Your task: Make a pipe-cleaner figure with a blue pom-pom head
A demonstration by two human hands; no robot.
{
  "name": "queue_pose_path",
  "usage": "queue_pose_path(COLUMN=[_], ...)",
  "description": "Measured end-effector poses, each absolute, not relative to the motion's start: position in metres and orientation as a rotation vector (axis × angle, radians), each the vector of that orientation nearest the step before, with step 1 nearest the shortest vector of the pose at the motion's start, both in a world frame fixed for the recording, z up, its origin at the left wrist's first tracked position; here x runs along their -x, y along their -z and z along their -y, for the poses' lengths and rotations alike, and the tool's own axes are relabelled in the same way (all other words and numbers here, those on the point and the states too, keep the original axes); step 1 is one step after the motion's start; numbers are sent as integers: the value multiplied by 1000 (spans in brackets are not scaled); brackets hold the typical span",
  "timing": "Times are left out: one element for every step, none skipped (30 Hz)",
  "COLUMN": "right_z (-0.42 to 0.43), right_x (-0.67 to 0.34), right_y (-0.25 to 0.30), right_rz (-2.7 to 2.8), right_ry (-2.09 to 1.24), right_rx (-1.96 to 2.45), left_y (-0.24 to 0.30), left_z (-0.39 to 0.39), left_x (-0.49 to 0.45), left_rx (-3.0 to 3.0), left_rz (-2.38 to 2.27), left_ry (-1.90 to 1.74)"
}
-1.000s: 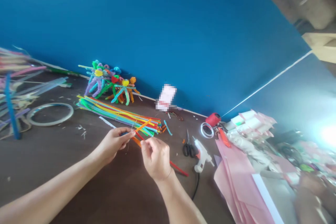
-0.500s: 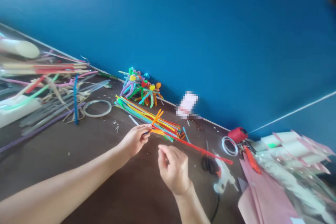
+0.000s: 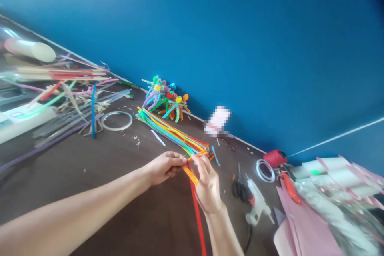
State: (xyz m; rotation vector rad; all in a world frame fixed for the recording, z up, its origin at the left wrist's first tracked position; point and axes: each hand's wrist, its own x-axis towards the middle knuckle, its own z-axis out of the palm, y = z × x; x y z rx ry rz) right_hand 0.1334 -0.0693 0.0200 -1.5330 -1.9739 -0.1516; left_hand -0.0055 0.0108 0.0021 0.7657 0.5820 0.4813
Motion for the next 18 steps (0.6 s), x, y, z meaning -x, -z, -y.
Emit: queue_pose_path(right_z=[69,69,69,69,69,70,70,71,71,72,72,72,72,72,72,72,72,72], right_x=[-134,-134,-135,-136,-137,-137,-138,-138,-138,-138,-138,-138,-137,-137,-136,-136,-135,-135], right_y=[-21,-21,-22,-23,-23,-24,-24,-25,-24,-24,-24,-24,-23,-24,-24,-25,-26,-26], right_rz=[2002,2022,2033,2035,2030,2022,2019,2024,2030,2039,2046,2049,2050,2050,2052,2049,2039,2026], right_ry=[169,180,188,189,179,157,127,104,94,95,107,124,138,145,142,135,128,116], right_rx=[1537,1537,1533,1526,1519,1517,1524,1533,1548,1571,1597,1622,1644,1662,1679,1693,1702,1707], left_y=[-3,-4,-4,-4,-3,-2,-2,-1,0,0,0,-1,-1,-2,-2,-2,-2,-2], left_z=[-11,-11,-11,-11,-11,-11,-11,-11,-11,-11,-11,-11,-12,-12,-12,-13,-13,-13], left_x=[6,6,6,6,6,5,5,5,5,5,5,5,6,6,6,7,7,8], left_rx=[-772,-778,-785,-796,-814,-839,-872,-913,-966,-1034,-1122,-1227,-1342,-1457,-1562,-1650,-1725,-1790], left_rz=[-588,-590,-590,-588,-586,-588,-596,-613,-642,-678,-716,-751,-776,-788,-789,-786,-785,-785], left_ry=[-467,-456,-450,-448,-452,-462,-472,-484,-500,-519,-541,-565,-591,-616,-636,-655,-676,-702])
